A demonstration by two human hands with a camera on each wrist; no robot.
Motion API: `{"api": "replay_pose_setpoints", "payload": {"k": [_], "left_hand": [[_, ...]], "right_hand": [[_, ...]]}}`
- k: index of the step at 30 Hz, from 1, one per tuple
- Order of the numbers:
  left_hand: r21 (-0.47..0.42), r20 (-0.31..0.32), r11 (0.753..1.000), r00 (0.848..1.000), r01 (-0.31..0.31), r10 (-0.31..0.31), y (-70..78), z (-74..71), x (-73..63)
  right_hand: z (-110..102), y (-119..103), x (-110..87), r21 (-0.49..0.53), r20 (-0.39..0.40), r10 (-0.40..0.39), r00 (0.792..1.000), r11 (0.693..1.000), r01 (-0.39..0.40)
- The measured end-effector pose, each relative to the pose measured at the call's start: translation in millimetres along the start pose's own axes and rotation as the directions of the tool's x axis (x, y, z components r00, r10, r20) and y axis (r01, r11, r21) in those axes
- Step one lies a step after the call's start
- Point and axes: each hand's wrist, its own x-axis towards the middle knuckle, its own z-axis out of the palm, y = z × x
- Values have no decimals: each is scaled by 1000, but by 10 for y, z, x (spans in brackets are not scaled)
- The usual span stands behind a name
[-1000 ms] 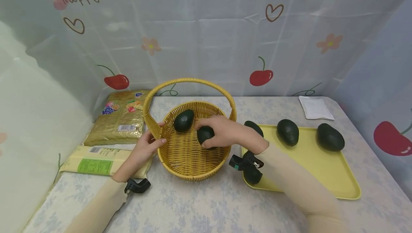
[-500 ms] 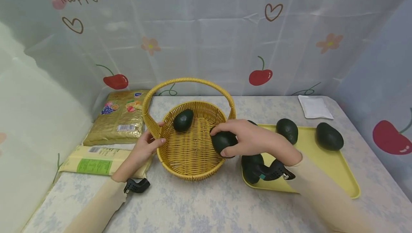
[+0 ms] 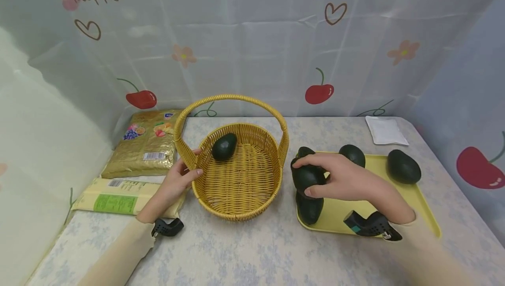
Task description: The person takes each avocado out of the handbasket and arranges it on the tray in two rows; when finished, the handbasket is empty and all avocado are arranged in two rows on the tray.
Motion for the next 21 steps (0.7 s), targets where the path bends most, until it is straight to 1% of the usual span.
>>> {"api": "replay_pose_setpoints", "payload": {"k": [4,7,11,17,21], "left_hand": [[-8,2,1000,1000,1,-1,2,-2,1],[-13,-3,1000,1000,5,-5,0,-4,-2],[-23,-7,1000,1000,7,-7,1,1,-5],[-27,-9,1000,1000,13,-13,4,5,2],[-28,-15,999,1000,18,-19,14,11,3]], "right_hand": [[-35,134,-140,17,-36,9,999,1000,-8],[-57,234,-251,16,-55,50,997,999,-50],[-73,367,-397,-18,-82,116,990,993,-118],[-41,565,-569,-76,-108,159,981,983,-168],[18,698,-669,-84,-104,179,978,978,-188]]}}
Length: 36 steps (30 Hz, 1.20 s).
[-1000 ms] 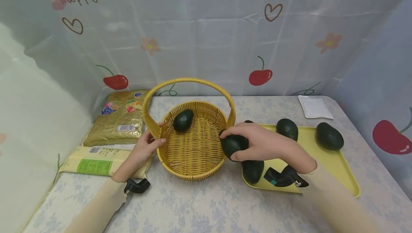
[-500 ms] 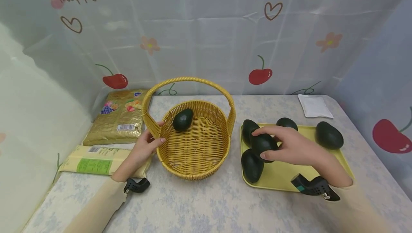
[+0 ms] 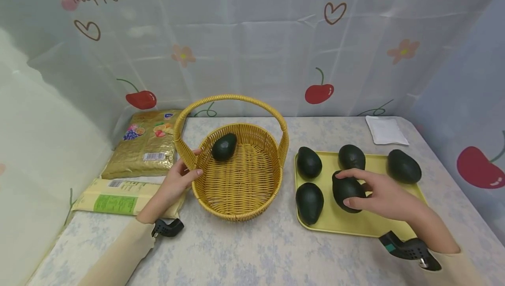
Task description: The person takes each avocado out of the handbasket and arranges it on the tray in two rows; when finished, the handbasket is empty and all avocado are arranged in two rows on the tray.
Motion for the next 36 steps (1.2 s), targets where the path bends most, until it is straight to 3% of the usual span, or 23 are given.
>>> {"api": "replay_pose_setpoints", "payload": {"k": [8,26,30,33,36], "left_hand": [[24,-13,1000,1000,9,-8,-9,22,8],[32,-13,999,1000,24,-24,-5,20,8],[29,-15,999,1000,24,-24,4,13,5],[29,-12,999,1000,21,-20,2,6,4],[30,-14,999,1000,25,-24,-5,2,4]], "right_hand": [[82,278,-141,-51,-49,-27,998,998,24],[81,412,-170,-32,111,111,988,994,-108],[38,389,-178,74,189,152,970,983,-169],[-2,357,-176,168,246,201,948,954,-246],[-27,329,-164,179,249,237,939,942,-285]]}}
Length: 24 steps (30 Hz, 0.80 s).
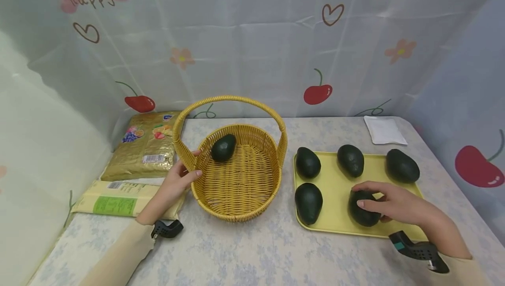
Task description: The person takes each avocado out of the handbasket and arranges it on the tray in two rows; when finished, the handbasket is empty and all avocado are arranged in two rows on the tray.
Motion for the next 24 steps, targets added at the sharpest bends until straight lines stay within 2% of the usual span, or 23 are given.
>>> {"api": "replay_pose_setpoints", "payload": {"k": [3,11,15,24], "left_hand": [[2,-2,1000,1000,6,-6,-7,1,4],[9,-7,1000,1000,18,-18,-7,8,10],[17,-9,1000,1000,17,-17,-8,11,13],[17,-17,1000,1000,14,-14,-17,6,14]], "right_hand": [[5,-13,2,0,-13,8,1000,1000,-8],[38,18,48,-9,-29,-66,997,998,66],[19,55,12,-26,-41,-57,998,998,56],[5,84,-16,24,4,-43,999,999,43]]}}
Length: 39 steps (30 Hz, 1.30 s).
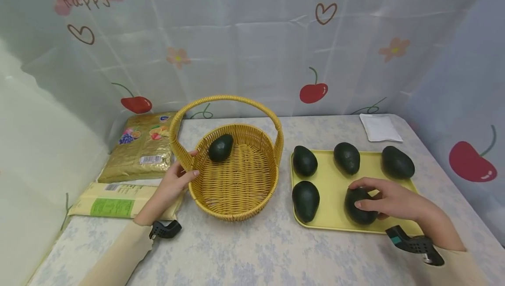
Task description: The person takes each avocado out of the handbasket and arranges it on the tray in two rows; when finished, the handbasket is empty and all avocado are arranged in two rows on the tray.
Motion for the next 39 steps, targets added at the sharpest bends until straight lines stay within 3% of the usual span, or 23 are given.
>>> {"api": "replay_pose_setpoints", "payload": {"k": [9,18,23,32,39], "left_hand": [[11,0,1000,1000,-1,1,-3,-4,1],[-1,6,1000,1000,3,-3,6,3,-6],[-2,7,1000,1000,-2,2,12,3,-7],[-14,12,1000,1000,-13,13,14,-4,-11],[-20,14,1000,1000,-10,10,13,-1,-11]], "right_hand": [[36,-97,33,10,-9,5,1000,1000,-5],[7,-12,20,-5,-22,-11,1000,1000,11],[-43,76,5,29,1,-8,1000,1000,8],[-61,136,-3,111,76,-78,994,991,69],[-54,130,-17,124,106,-62,992,991,48]]}}
